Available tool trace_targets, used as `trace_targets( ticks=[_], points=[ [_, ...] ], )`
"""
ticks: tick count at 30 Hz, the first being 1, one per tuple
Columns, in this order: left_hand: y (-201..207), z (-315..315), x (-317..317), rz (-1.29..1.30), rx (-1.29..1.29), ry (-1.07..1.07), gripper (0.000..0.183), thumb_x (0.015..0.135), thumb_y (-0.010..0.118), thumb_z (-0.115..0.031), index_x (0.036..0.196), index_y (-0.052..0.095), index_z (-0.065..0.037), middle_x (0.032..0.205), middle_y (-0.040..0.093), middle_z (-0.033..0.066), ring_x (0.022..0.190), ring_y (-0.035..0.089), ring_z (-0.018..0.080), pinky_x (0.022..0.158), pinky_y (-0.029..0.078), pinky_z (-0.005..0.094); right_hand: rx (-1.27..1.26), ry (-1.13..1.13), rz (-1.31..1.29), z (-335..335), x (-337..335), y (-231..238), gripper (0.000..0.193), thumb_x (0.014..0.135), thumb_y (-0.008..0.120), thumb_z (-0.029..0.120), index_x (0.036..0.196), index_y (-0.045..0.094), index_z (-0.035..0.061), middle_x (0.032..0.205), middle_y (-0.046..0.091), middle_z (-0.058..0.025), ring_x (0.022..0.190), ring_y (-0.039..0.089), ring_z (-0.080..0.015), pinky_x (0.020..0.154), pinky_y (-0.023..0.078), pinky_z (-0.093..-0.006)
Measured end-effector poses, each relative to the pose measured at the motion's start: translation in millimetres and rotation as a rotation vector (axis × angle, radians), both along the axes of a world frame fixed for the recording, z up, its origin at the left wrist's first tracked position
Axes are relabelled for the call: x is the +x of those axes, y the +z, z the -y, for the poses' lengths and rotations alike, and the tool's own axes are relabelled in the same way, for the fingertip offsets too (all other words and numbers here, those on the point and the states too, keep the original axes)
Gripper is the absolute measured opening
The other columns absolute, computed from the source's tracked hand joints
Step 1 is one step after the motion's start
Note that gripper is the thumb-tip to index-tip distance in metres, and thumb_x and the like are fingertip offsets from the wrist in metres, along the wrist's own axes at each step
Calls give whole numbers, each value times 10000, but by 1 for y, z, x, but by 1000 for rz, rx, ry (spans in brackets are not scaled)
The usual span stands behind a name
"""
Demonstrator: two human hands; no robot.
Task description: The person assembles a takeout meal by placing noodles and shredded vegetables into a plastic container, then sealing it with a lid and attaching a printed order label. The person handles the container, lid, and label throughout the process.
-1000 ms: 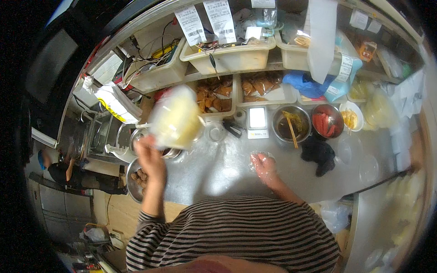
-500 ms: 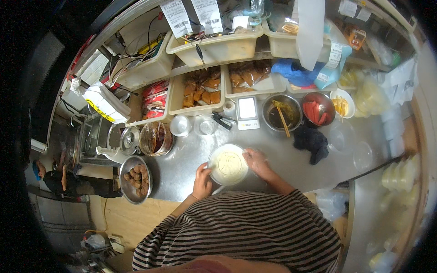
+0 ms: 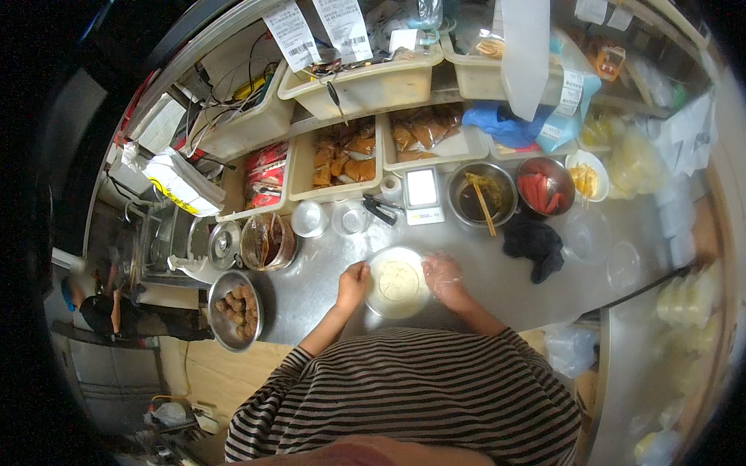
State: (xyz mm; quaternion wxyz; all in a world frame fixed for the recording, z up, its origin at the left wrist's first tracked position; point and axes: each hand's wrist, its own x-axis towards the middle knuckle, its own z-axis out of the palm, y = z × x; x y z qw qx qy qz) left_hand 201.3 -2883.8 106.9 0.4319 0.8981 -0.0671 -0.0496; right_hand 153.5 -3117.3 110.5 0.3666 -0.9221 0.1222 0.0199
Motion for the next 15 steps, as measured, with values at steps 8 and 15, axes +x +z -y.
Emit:
trace_targets(
  ticks=[8, 15],
  points=[
    [-1, 14, 24, 123, -3, -102, 198, 861, 589, -167, 874, 678, 11, 803, 602, 200, 776, 575, 346, 721, 471, 413, 36, 114, 40, 4, -3, -14, 234, 832, 604, 272, 960, 704, 103, 1037, 641, -199, 985, 591, -366, 899, 454, -417],
    [1, 28, 18, 128, -74, -121, 212, 831, 667, -217, 808, 707, -11, 721, 568, 131, 705, 543, 283, 657, 450, 365, 184, 182, 9, 6, -8, -16, 191, 843, 619, 222, 903, 692, 56, 795, 651, -149, 732, 641, -246, 692, 498, -341]
  ],
)
